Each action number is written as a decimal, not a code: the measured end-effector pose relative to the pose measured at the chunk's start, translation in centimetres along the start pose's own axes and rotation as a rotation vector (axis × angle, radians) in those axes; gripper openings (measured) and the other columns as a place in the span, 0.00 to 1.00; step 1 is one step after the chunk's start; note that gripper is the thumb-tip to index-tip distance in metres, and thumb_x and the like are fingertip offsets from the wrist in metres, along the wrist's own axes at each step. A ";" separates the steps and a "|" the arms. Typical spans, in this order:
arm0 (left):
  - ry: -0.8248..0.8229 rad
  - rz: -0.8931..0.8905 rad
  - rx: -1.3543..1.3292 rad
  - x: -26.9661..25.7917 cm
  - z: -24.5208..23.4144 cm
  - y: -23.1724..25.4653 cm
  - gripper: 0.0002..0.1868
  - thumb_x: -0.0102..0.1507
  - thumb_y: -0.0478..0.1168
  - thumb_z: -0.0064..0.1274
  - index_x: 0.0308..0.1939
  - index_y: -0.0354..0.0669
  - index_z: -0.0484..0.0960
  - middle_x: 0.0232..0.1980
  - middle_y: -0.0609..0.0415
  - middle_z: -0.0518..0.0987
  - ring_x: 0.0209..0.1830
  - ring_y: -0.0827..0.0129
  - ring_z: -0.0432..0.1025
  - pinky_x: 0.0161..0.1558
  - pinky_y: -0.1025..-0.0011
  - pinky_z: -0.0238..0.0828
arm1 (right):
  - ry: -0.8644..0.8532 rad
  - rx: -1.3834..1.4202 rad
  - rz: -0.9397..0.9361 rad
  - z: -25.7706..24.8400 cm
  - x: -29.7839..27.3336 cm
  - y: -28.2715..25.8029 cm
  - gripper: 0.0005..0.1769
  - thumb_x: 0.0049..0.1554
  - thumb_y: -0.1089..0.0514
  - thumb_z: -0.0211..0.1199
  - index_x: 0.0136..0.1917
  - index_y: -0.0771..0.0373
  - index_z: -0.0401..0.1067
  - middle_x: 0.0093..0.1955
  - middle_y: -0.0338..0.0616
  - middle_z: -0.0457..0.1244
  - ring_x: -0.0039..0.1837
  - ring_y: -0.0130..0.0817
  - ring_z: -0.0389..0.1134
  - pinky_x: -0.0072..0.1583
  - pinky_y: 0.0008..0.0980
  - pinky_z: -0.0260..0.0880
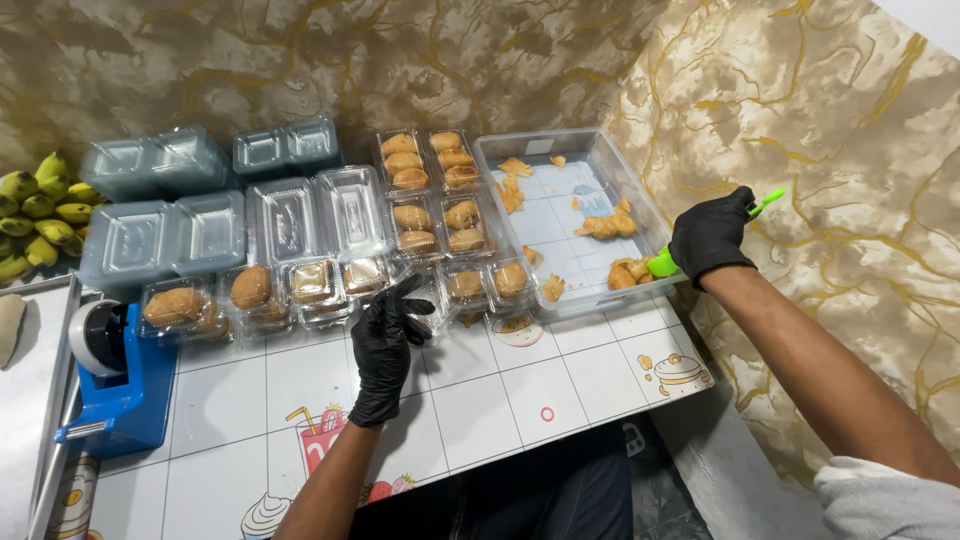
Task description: Packing small pastries into individual plastic containers using hands and tongs.
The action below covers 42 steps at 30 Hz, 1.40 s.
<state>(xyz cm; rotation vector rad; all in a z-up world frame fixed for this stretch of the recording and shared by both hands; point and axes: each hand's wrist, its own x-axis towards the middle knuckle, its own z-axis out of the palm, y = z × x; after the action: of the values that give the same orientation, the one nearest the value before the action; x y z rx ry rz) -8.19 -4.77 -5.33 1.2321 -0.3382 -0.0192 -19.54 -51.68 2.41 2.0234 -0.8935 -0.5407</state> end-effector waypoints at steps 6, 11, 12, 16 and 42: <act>0.031 0.043 0.071 -0.2 0.6 0.7 0.14 0.72 0.40 0.45 0.40 0.36 0.84 0.28 0.38 0.84 0.13 0.61 0.76 0.14 0.75 0.73 | 0.078 0.094 0.076 1.2 -0.2 -0.9 0.28 0.65 0.46 0.49 0.67 0.67 0.74 0.71 0.65 0.63 0.73 0.72 0.57 0.68 0.86 0.31; 0.041 0.045 0.056 -0.2 0.5 0.8 0.13 0.73 0.39 0.45 0.43 0.36 0.84 0.30 0.39 0.85 0.13 0.61 0.76 0.15 0.74 0.74 | 0.117 0.155 0.117 1.7 -1.1 -1.4 0.24 0.67 0.54 0.48 0.68 0.72 0.73 0.73 0.71 0.60 0.76 0.77 0.52 0.68 0.92 0.24; 0.048 0.048 0.062 -0.1 0.5 0.8 0.13 0.73 0.39 0.45 0.43 0.36 0.84 0.30 0.39 0.84 0.13 0.61 0.75 0.15 0.74 0.73 | 0.124 0.145 0.110 1.5 -1.2 -1.4 0.24 0.68 0.54 0.48 0.68 0.70 0.74 0.73 0.68 0.61 0.76 0.75 0.52 0.69 0.92 0.23; 0.009 -0.028 -0.064 -0.5 0.4 1.7 0.15 0.73 0.42 0.43 0.48 0.38 0.84 0.32 0.42 0.85 0.16 0.67 0.75 0.18 0.79 0.72 | 0.242 0.157 0.119 2.4 -0.4 -1.5 0.25 0.64 0.48 0.54 0.68 0.61 0.75 0.70 0.63 0.65 0.75 0.71 0.56 0.72 0.89 0.24; 0.004 -0.060 -0.088 -0.1 0.1 0.8 0.16 0.72 0.43 0.44 0.51 0.37 0.84 0.32 0.38 0.86 0.15 0.64 0.77 0.16 0.79 0.72 | 0.250 0.125 0.001 -1.8 4.3 -6.8 0.35 0.56 0.26 0.56 0.65 0.48 0.77 0.62 0.44 0.71 0.69 0.54 0.64 0.74 0.73 0.41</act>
<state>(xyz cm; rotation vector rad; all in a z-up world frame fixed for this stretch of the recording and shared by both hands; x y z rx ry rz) -8.43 -4.56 -4.59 1.1549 -0.2938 -0.0828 -12.91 -51.37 -2.44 2.1461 -0.7919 -0.2282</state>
